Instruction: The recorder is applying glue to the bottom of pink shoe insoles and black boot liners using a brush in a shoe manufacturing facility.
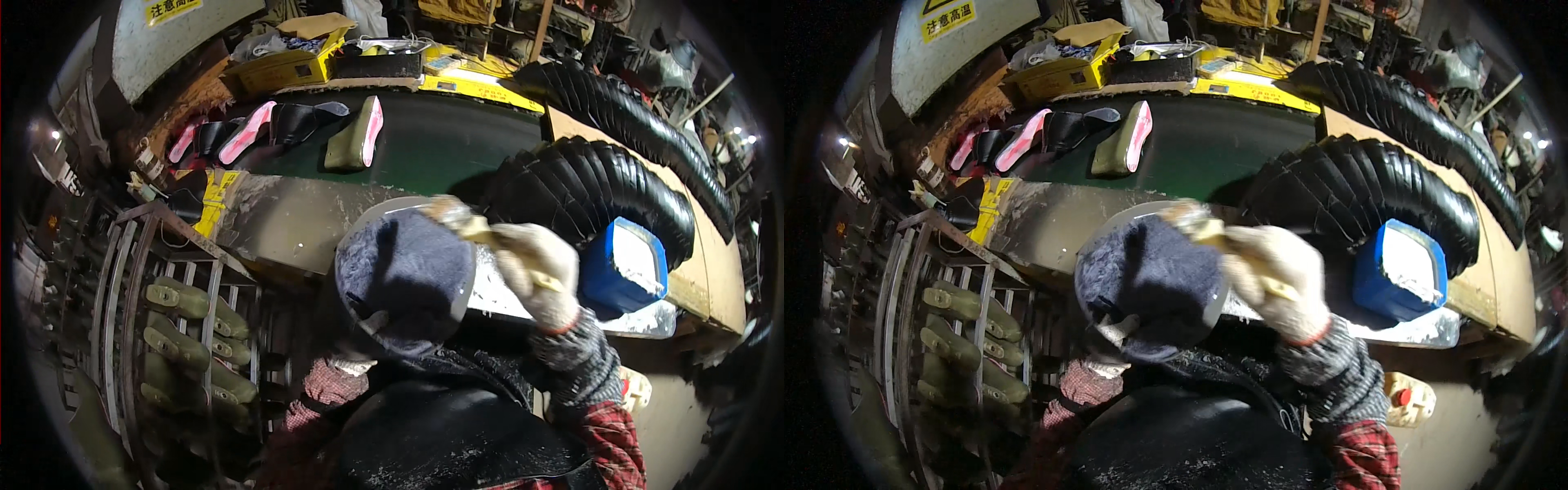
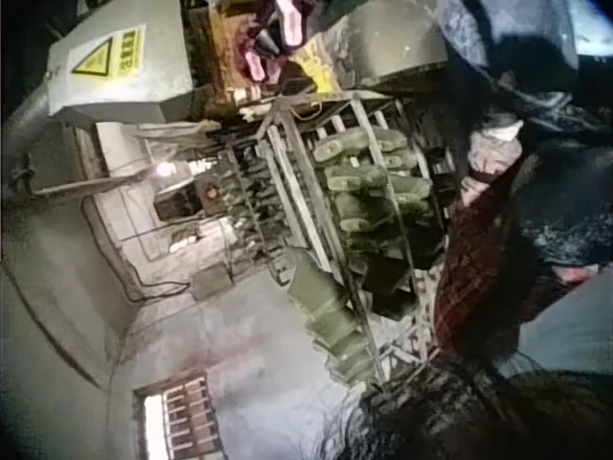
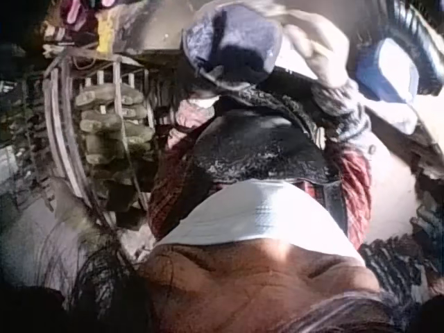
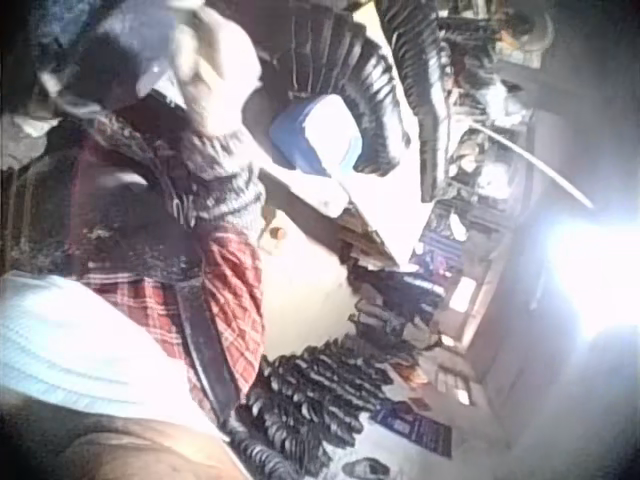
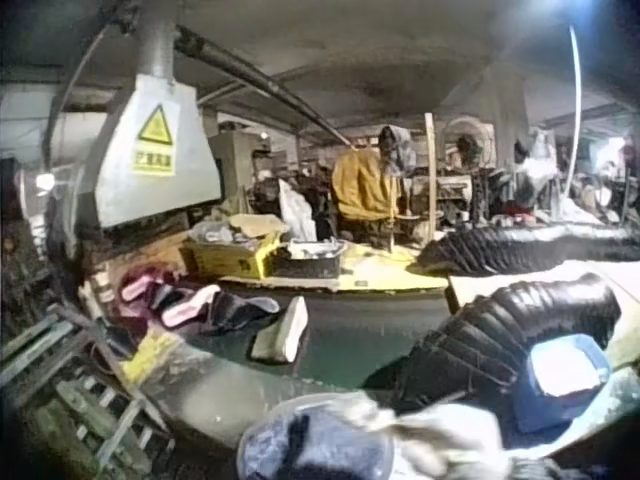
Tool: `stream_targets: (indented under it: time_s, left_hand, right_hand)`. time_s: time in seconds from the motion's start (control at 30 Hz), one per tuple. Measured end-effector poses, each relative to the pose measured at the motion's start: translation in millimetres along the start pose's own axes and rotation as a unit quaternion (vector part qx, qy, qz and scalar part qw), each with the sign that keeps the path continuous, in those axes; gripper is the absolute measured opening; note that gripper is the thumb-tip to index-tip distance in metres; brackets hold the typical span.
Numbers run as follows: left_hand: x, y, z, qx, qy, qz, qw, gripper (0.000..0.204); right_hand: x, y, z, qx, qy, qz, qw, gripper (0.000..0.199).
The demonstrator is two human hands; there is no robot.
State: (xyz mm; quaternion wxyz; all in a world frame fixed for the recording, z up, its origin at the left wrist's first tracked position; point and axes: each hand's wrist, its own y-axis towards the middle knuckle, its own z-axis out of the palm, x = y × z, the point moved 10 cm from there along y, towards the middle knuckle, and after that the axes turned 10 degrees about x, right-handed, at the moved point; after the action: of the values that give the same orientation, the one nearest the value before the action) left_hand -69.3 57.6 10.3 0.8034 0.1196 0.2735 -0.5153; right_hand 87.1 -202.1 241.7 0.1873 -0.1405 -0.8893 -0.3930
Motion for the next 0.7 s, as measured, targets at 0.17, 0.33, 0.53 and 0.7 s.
stream_targets:
  time_s: [0.17, 0.33, 0.53, 0.7]
  left_hand:
    - [37, 6, -9, -0.017, 0.018, -0.053, 0.998, 0.013]
    - [51, 2, -8, -0.032, 0.028, -0.065, 0.997, 0.009]
    - [52, -22, 13, 0.020, 0.068, -0.085, 0.994, 0.008]
    - [86, 5, 89, 0.062, 0.109, -0.099, 0.987, 0.008]
  right_hand:
    - [-79, -20, 26, -0.055, 0.298, 0.206, 0.931, 0.026]
    - [-78, -127, 36, -0.012, 0.346, 0.284, 0.894, 0.022]
    - [-46, -8, -31, -0.100, 0.138, 0.198, 0.965, 0.027]
    - [99, 28, 48, 0.152, -0.017, -0.127, 0.980, 0.024]
